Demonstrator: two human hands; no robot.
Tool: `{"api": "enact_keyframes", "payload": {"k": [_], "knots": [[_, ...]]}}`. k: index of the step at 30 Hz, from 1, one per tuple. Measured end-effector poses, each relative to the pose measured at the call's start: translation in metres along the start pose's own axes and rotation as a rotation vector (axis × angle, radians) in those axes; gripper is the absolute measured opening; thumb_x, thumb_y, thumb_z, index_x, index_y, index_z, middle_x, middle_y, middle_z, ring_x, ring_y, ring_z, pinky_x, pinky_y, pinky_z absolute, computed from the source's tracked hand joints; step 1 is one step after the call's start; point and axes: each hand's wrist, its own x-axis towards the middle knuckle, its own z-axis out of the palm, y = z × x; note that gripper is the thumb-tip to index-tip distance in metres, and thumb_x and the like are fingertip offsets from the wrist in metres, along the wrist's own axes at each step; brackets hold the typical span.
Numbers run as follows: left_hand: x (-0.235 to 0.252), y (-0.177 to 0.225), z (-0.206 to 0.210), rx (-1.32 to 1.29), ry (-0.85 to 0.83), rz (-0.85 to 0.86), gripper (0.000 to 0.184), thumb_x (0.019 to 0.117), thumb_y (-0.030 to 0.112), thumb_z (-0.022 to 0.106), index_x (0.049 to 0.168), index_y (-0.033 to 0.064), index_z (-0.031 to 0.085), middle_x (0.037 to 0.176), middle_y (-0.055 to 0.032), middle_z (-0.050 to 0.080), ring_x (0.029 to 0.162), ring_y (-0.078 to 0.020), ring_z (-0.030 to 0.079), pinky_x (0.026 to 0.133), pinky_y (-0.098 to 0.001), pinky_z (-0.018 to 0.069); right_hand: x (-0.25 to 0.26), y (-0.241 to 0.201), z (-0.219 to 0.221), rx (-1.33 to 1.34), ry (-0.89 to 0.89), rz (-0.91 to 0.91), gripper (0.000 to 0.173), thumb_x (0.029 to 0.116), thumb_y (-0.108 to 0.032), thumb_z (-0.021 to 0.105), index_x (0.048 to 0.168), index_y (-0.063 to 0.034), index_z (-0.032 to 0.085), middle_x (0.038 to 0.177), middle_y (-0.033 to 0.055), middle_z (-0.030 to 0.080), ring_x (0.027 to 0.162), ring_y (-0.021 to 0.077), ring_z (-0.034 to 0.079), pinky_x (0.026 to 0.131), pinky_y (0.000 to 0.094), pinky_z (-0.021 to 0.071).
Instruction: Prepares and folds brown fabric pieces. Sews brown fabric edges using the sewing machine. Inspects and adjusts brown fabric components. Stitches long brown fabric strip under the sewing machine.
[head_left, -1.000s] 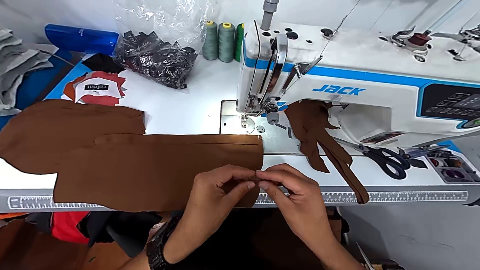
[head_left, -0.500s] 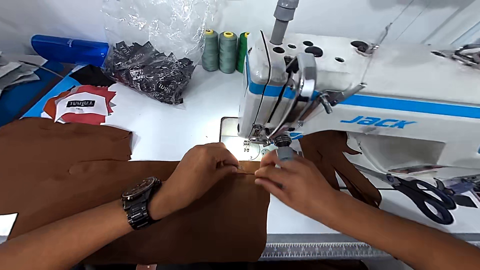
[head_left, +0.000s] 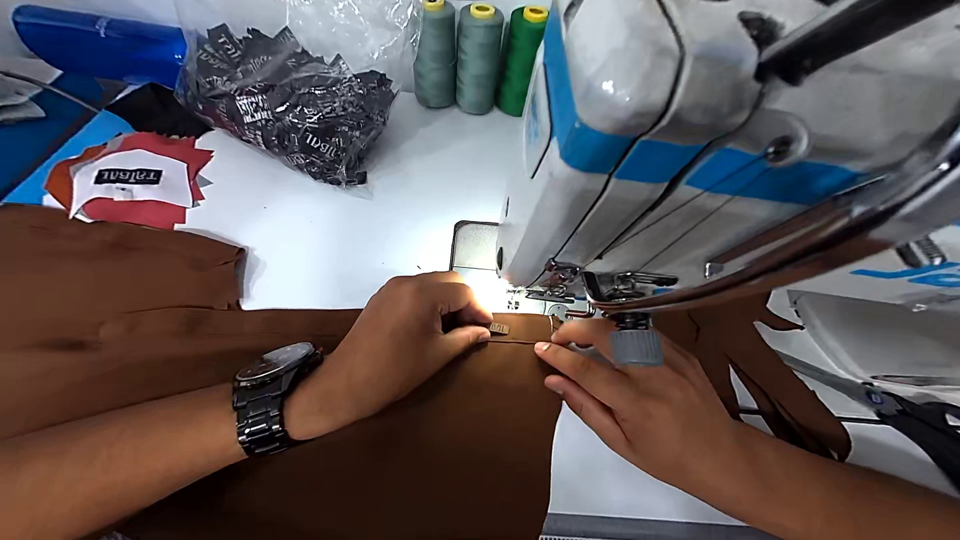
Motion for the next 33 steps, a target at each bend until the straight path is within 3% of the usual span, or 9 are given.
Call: {"api": "enact_keyframes", "payload": {"k": [3, 13, 18, 21, 25, 30, 33], "knots": [[0.0, 0.0, -0.001, -0.017, 0.015, 0.002, 0.007, 0.0878, 0.026, 0.076, 0.092, 0.02, 0.078, 0.081, 0.0146, 0.066, 0.071, 0.0068, 0.061, 0.061, -0.0122, 0.052, 0.003, -0.002, 0.002, 0.005, -0.023, -0.008, 0.034, 0.1049, -0.037, 0.052, 0.115, -0.0169, 0.077, 0.114, 0.0046, 0.071, 0.106, 0.0209, 0.066, 0.084, 0.0357, 0.0548], [0.002, -0.006, -0.003, -0.036, 0.002, 0.02, 0.008, 0.0876, 0.027, 0.077, 0.093, 0.021, 0.077, 0.082, 0.0153, 0.066, 0.072, 0.0069, 0.062, 0.062, -0.012, 0.0524, 0.007, 0.002, -0.002, -0.001, 0.044, 0.031, 0.03, 0.1018, -0.035, 0.057, 0.108, -0.017, 0.079, 0.101, 0.0037, 0.071, 0.098, 0.0195, 0.065, 0.08, 0.0335, 0.0535], [0.002, -0.007, -0.002, -0.046, -0.001, 0.012, 0.009, 0.0867, 0.028, 0.077, 0.092, 0.0217, 0.077, 0.083, 0.0153, 0.066, 0.075, 0.0064, 0.063, 0.064, -0.013, 0.053, 0.014, -0.002, 0.006, 0.051, -0.011, -0.019, 0.033, 0.1046, -0.033, 0.053, 0.12, -0.0134, 0.075, 0.12, 0.0069, 0.071, 0.11, 0.0224, 0.066, 0.089, 0.0354, 0.0555], [0.003, -0.007, -0.001, -0.046, -0.009, 0.001, 0.008, 0.0864, 0.03, 0.077, 0.09, 0.023, 0.076, 0.081, 0.0158, 0.065, 0.071, 0.0059, 0.06, 0.061, -0.0145, 0.0511, 0.016, -0.004, 0.01, 0.061, -0.08, -0.045, 0.038, 0.1069, -0.034, 0.048, 0.129, -0.014, 0.071, 0.133, 0.0059, 0.066, 0.122, 0.0221, 0.061, 0.097, 0.036, 0.0512], [0.005, -0.005, -0.002, -0.037, -0.019, -0.018, 0.007, 0.0853, 0.029, 0.077, 0.09, 0.0239, 0.076, 0.081, 0.016, 0.066, 0.071, 0.0061, 0.061, 0.061, -0.0151, 0.0517, 0.018, -0.004, 0.01, 0.044, -0.104, -0.08, 0.039, 0.1081, -0.033, 0.045, 0.135, -0.0152, 0.067, 0.138, 0.0039, 0.064, 0.126, 0.0207, 0.059, 0.1, 0.0368, 0.049], [0.007, -0.003, -0.004, -0.004, -0.046, -0.043, 0.007, 0.0841, 0.031, 0.078, 0.088, 0.0252, 0.076, 0.081, 0.0172, 0.065, 0.071, 0.0071, 0.061, 0.06, -0.0144, 0.0517, 0.018, -0.005, 0.012, 0.011, -0.133, -0.085, 0.038, 0.108, -0.031, 0.044, 0.134, -0.0169, 0.068, 0.14, 0.0, 0.064, 0.129, 0.0193, 0.058, 0.104, 0.0374, 0.0468], [0.004, -0.005, -0.006, 0.045, -0.046, 0.07, 0.009, 0.0854, 0.032, 0.077, 0.09, 0.0233, 0.076, 0.084, 0.0141, 0.066, 0.077, 0.004, 0.062, 0.066, -0.0163, 0.0535, 0.017, -0.005, 0.013, 0.001, -0.133, -0.081, 0.038, 0.1079, -0.031, 0.044, 0.133, -0.0172, 0.069, 0.139, -0.0005, 0.064, 0.128, 0.0191, 0.058, 0.104, 0.0378, 0.0467]]}}
